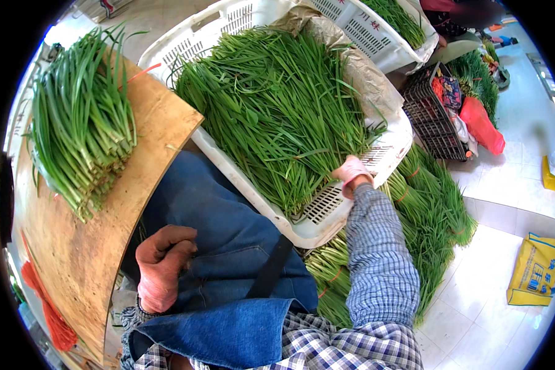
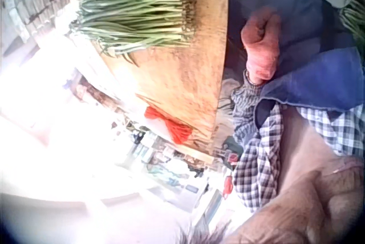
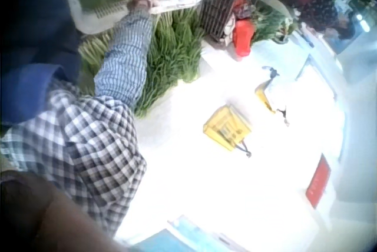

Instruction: The person organizes green leafy vegetables into a bundle by hand, removes stray leaves, and wraps a red rubber band around the stems.

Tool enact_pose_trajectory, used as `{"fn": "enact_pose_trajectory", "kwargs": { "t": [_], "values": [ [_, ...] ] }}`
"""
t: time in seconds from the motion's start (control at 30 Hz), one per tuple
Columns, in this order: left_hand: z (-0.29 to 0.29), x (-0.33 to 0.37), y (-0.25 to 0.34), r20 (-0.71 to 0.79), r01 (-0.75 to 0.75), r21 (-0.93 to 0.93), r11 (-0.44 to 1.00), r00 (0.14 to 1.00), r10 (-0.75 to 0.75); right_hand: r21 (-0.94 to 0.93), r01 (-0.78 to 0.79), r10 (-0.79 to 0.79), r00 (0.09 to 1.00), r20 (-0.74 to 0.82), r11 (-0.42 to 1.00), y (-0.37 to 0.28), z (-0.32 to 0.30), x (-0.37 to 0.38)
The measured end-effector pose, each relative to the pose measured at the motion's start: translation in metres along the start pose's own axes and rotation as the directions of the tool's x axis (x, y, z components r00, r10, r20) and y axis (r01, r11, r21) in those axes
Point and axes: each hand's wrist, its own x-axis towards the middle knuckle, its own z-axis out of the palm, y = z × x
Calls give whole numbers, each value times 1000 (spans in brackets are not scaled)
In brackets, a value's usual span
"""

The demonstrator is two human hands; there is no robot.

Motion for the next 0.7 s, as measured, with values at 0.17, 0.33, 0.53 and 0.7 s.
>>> {"fn": "enact_pose_trajectory", "kwargs": {
  "t": [0.17, 0.33, 0.53, 0.7],
  "values": [
    [7, 17, 3, 49, -11, 29, 1000, 999, 10, -55, -175, 178, 981, 75, 983, -21, 27, 13],
    [11, 25, -1, -62, 30, -29, 999, 998, -32, -41, -241, 239, 970, -46, 970, -41, 51, 5],
    [11, 30, 2, -144, 159, -109, 981, 974, -174, -36, -213, 212, 977, -7, 976, -34, 34, 24],
    [10, 32, -4, -131, 150, -124, 981, 977, -167, 93, -120, 119, 993, 17, 988, -5, 26, 44]
  ]
}}
